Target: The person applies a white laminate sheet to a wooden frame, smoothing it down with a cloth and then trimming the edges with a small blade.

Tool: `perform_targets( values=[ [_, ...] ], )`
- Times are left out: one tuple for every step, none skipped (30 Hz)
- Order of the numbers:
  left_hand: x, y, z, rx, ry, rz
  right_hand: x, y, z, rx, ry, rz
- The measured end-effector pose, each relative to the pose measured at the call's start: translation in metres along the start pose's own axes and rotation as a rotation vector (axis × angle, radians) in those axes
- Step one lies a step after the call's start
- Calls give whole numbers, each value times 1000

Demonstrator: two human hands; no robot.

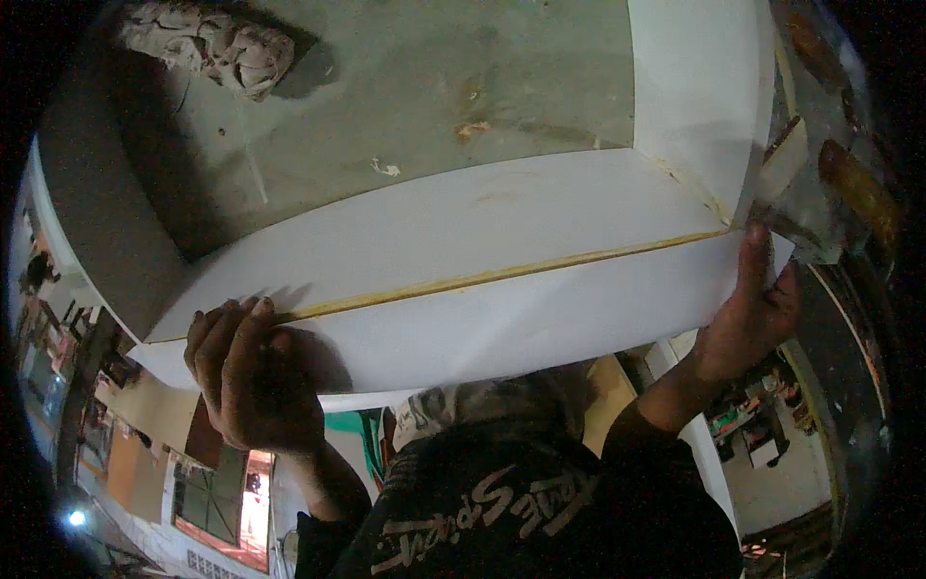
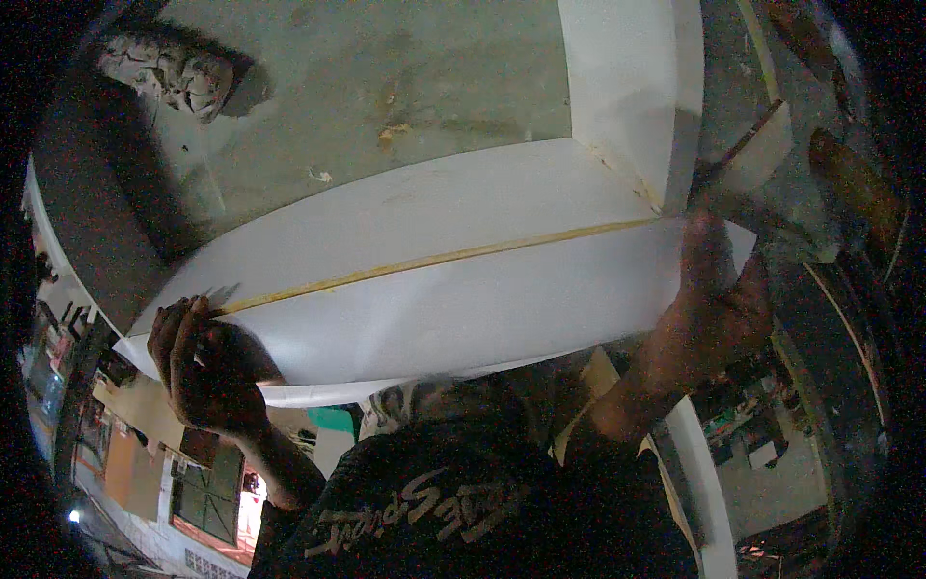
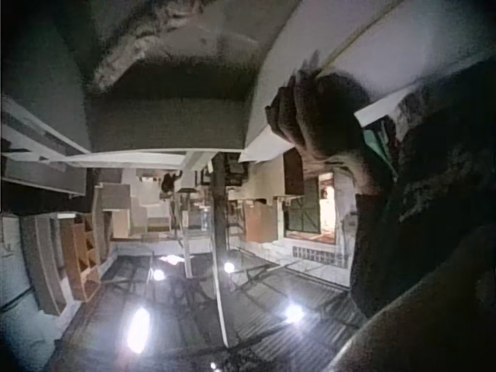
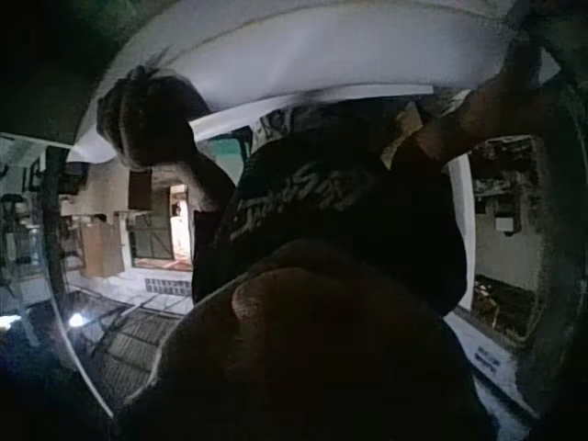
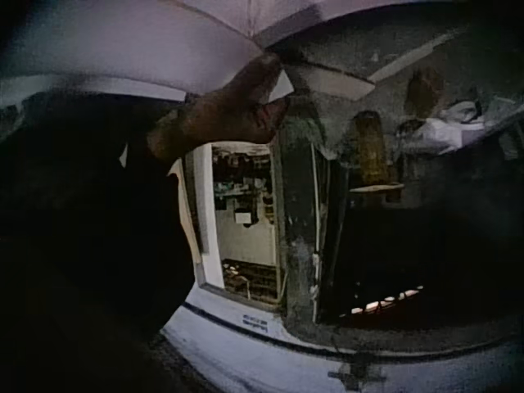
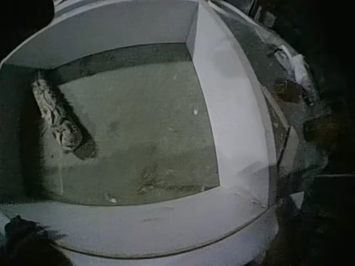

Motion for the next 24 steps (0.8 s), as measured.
perform_targets(
  values=[
    [-2,-1,2,2,-5,-7,1,0,3,1,15,7],
    [-4,-1,1,-11,-15,-29,2,0,3,-3,26,15],
    [-4,-2,0,-23,-26,-50,2,-1,3,-1,26,14],
    [-3,-1,-1,-23,-27,-52,1,-1,1,9,20,43],
    [-3,-1,-1,-41,-22,-66,1,-2,-1,17,14,74],
    [-4,-2,-2,-59,-16,-79,3,-1,-2,18,14,75],
    [-4,-2,-3,-58,-16,-80,6,-1,-3,2,6,41],
    [-4,-2,-3,-51,0,-51,8,0,-3,-13,-1,7],
    [-5,-1,-4,-44,16,-22,8,0,-3,-13,0,6],
    [-6,-1,-4,-43,17,-23,8,0,-2,-15,3,1],
    [-6,0,-4,-48,2,-18,8,0,-3,-17,5,-4],
    [-6,0,-4,-53,-14,-12,8,-1,-5,-16,5,-5],
    [-7,0,-4,-53,-14,-13,7,-1,-6,-12,8,-15],
    [-8,0,-4,-50,-19,-9,6,-1,-6,-6,11,-25],
    [-9,0,-5,-46,-24,-4,5,-1,-7,-3,11,-27],
    [-10,-1,-5,-47,-25,-8,5,-2,-9,6,-8,-19],
    [-10,0,-6,-43,-30,-21,5,-2,-8,10,-24,-9],
    [-9,0,-6,-38,-34,-35,4,-2,-8,9,-22,-11],
    [-8,-1,-7,-37,-32,-37,3,-2,-7,9,-22,-20],
    [-9,0,-7,-27,-23,-55,3,-2,-7,11,-25,-28],
    [-10,0,-8,-16,-13,-73,3,-1,-6,13,-25,-29],
    [-12,1,-9,-17,-13,-73,3,-2,-6,7,-20,-14],
    [-16,3,-11,-16,-10,-72,3,-4,-6,-3,-16,4],
    [-20,5,-13,-15,-6,-69,4,-5,-5,-9,-17,5]
  ],
)
Point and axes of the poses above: each hand's wrist, its own z-axis away from the middle knuckle, its own y-axis out of the palm, x = y × z, the point moved 8 cm from there along -z, towards the middle knuckle, and after that the axes turned 10 degrees about z, right-handed, at the moved point
